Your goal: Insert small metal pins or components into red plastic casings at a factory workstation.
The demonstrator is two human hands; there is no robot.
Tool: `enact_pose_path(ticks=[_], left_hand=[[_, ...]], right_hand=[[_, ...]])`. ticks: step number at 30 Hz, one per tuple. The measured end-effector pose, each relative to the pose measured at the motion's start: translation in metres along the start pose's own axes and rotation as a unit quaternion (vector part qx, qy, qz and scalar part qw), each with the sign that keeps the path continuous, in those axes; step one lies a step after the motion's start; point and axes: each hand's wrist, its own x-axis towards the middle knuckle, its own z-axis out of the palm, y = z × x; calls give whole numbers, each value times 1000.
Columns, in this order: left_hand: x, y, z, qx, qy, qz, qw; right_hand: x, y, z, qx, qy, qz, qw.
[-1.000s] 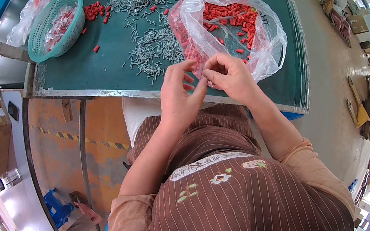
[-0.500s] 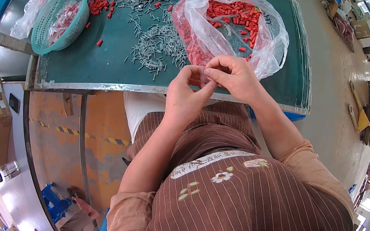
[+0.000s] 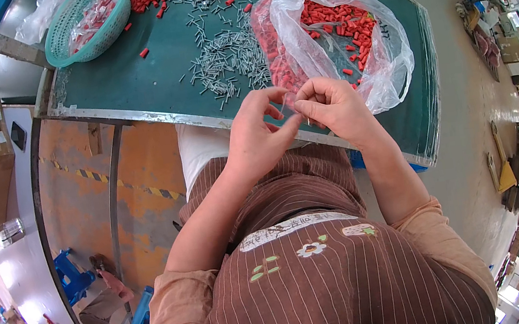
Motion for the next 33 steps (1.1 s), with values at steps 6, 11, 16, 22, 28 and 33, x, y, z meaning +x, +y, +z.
enact_pose_path(ticks=[6,11,16,22,28,33], left_hand=[[4,-13,-14,-208,-27,-236,949],[9,-11,-21,-217,-20,-250,943],[9,-14,-25,-200,9,-250,947],[-6,-14,-5,-26,63,-112,991],[-12,-19,-3,105,60,5,993],[-12,-18,-3,94,47,-11,994]], right_hand=[[8,-3,-3,-10,-28,15,999],[17,-1,-2,-12,-31,13,999],[9,-11,13,-234,171,-177,941],[-1,-4,21,-188,45,-118,974],[-1,2,19,-133,9,-62,989],[4,9,19,-149,14,-71,986]])
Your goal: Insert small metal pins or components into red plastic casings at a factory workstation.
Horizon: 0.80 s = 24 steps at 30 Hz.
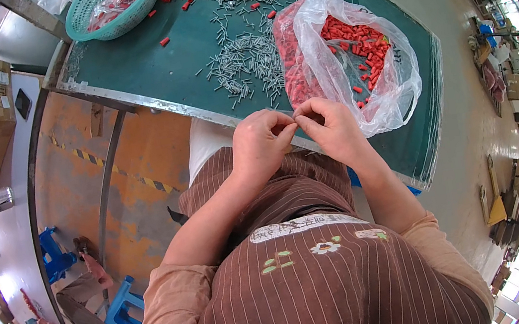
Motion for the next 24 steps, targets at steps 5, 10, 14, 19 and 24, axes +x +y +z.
enact_pose_path(ticks=[5,10,14,19,24], left_hand=[[-3,-2,0,-33,-2,-72,997],[-7,-6,-2,-131,-12,-142,981],[-9,-16,-5,-290,22,-228,929],[-10,-24,-8,-322,27,-239,916],[-8,-32,-29,-361,-18,-287,887]], right_hand=[[3,-1,2,-7,-19,4,1000],[6,-6,6,-24,-23,30,999],[11,-3,13,-39,-7,14,999],[17,-3,30,-52,-61,-90,993],[47,0,30,-48,-122,-124,984]])
